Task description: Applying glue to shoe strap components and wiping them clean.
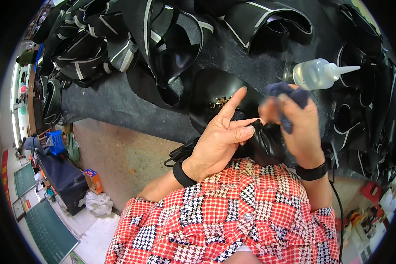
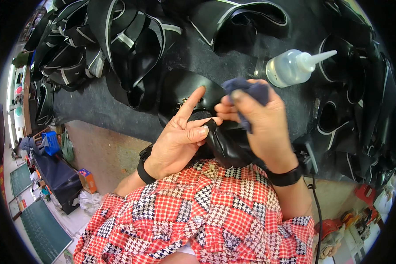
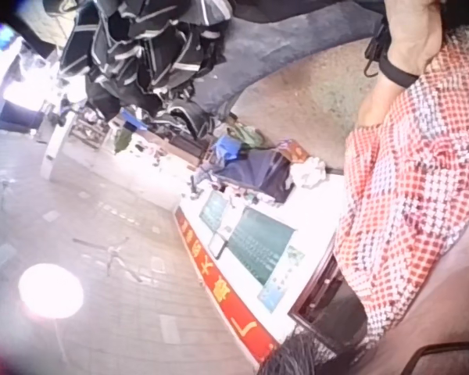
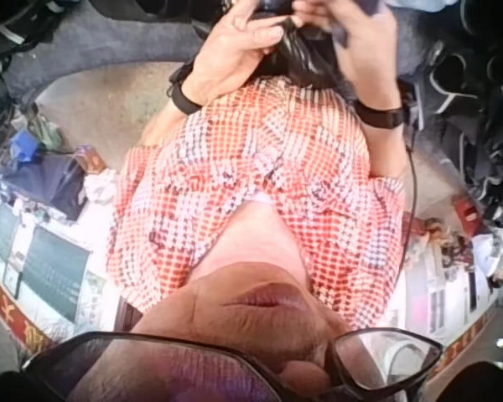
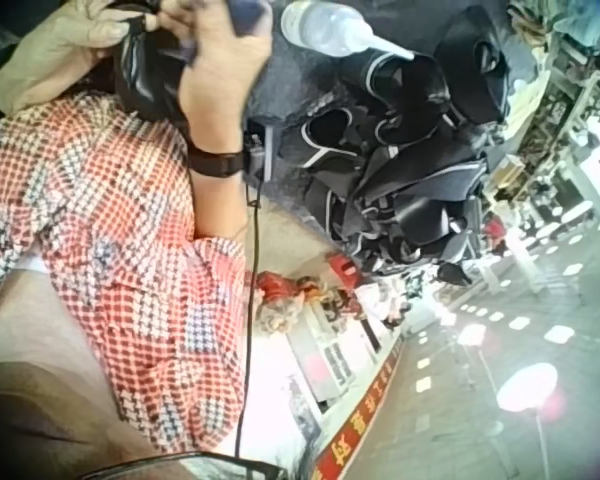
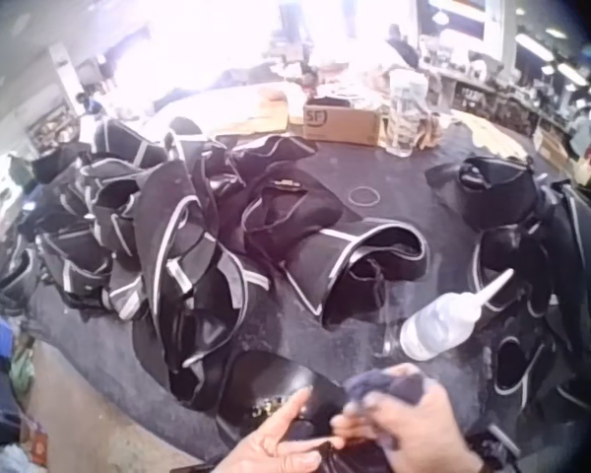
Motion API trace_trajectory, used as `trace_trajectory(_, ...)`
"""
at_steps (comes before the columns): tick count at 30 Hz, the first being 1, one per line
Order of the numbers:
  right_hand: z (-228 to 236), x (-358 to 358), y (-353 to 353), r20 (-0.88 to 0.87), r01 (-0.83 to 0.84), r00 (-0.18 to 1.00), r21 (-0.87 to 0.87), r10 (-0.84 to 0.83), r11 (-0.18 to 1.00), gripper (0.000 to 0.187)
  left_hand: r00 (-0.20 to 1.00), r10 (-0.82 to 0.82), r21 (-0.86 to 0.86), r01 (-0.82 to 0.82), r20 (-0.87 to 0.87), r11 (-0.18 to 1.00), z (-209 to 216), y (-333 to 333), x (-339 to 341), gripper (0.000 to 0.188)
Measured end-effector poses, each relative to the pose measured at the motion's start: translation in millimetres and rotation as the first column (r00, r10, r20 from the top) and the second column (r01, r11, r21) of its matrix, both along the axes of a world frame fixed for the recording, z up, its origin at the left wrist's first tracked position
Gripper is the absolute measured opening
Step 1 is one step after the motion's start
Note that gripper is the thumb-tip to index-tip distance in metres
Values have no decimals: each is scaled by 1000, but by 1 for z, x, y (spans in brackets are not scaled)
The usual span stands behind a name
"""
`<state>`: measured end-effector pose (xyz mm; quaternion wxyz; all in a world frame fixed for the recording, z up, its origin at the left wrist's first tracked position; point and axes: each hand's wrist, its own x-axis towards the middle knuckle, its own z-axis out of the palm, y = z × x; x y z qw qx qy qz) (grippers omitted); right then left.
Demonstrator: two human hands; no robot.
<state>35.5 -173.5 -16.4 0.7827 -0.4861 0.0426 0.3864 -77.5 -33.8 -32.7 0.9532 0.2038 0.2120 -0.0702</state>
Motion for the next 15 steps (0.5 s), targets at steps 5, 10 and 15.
trace_trajectory(5,0,-12,-10,262,-242,922,-186,286,952,26,999,0,-50,-2,-32,999,0,-2,-1,82)
trace_trajectory(10,-4,-23,0,634,-83,686,-418,356,905,20,999,-10,19,9,43,1000,-3,-6,-5,79)
trace_trajectory(15,-11,-25,8,657,74,710,-431,256,899,20,1000,-26,36,26,-8,999,2,-6,2,81)
